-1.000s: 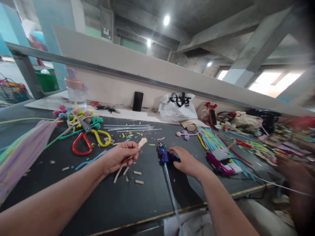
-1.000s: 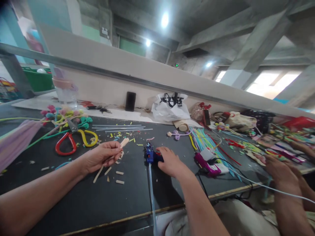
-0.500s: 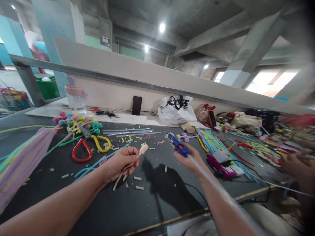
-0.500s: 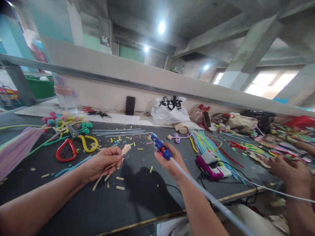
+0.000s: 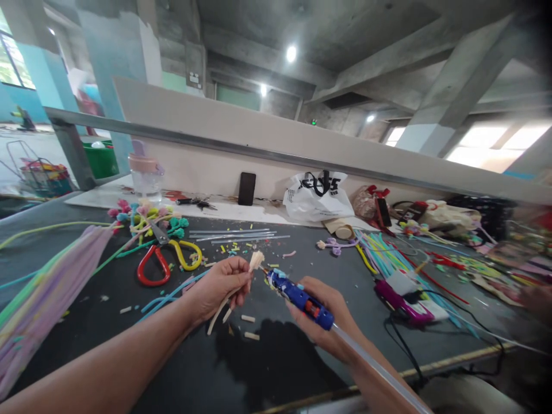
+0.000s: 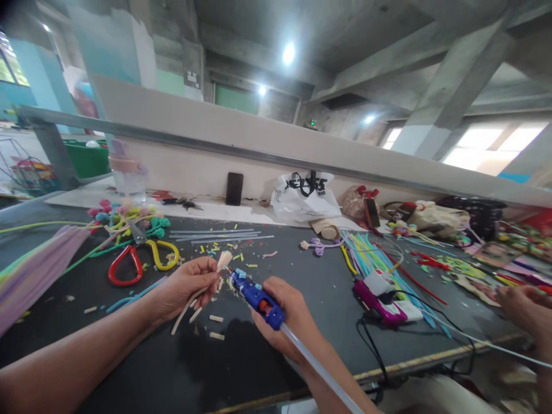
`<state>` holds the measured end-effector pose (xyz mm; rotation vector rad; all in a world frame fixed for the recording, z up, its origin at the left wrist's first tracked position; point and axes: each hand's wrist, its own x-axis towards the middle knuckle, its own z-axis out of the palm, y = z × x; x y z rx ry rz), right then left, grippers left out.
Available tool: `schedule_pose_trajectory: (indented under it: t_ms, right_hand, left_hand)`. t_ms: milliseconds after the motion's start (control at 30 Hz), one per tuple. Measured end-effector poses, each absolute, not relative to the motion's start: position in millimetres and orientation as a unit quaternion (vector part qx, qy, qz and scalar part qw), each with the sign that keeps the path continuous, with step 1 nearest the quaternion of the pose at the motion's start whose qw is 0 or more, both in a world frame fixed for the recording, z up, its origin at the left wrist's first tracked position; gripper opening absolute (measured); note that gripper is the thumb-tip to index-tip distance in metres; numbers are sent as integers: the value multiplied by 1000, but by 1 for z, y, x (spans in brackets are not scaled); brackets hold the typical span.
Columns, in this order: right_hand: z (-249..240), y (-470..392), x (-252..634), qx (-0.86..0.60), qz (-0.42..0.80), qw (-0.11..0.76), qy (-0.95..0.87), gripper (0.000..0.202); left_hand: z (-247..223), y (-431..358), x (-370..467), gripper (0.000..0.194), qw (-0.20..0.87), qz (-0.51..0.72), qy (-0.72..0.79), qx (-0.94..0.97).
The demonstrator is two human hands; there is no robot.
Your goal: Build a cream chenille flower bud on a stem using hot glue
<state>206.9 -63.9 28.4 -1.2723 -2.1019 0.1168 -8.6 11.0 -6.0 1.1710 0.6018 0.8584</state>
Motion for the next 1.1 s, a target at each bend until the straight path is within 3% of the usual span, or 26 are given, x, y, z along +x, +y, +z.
schedule_pose_trajectory:
  t_ms: [933, 1100]
  right_hand:
    - [22, -58, 204, -510, -74, 239, -823, 7]
    - [21, -56, 212, -483, -40, 272, -832, 10]
  left_hand:
    - [-5, 11, -8, 22, 703, 392, 270, 529]
    - [-7, 15, -11, 22, 721, 389, 263, 510]
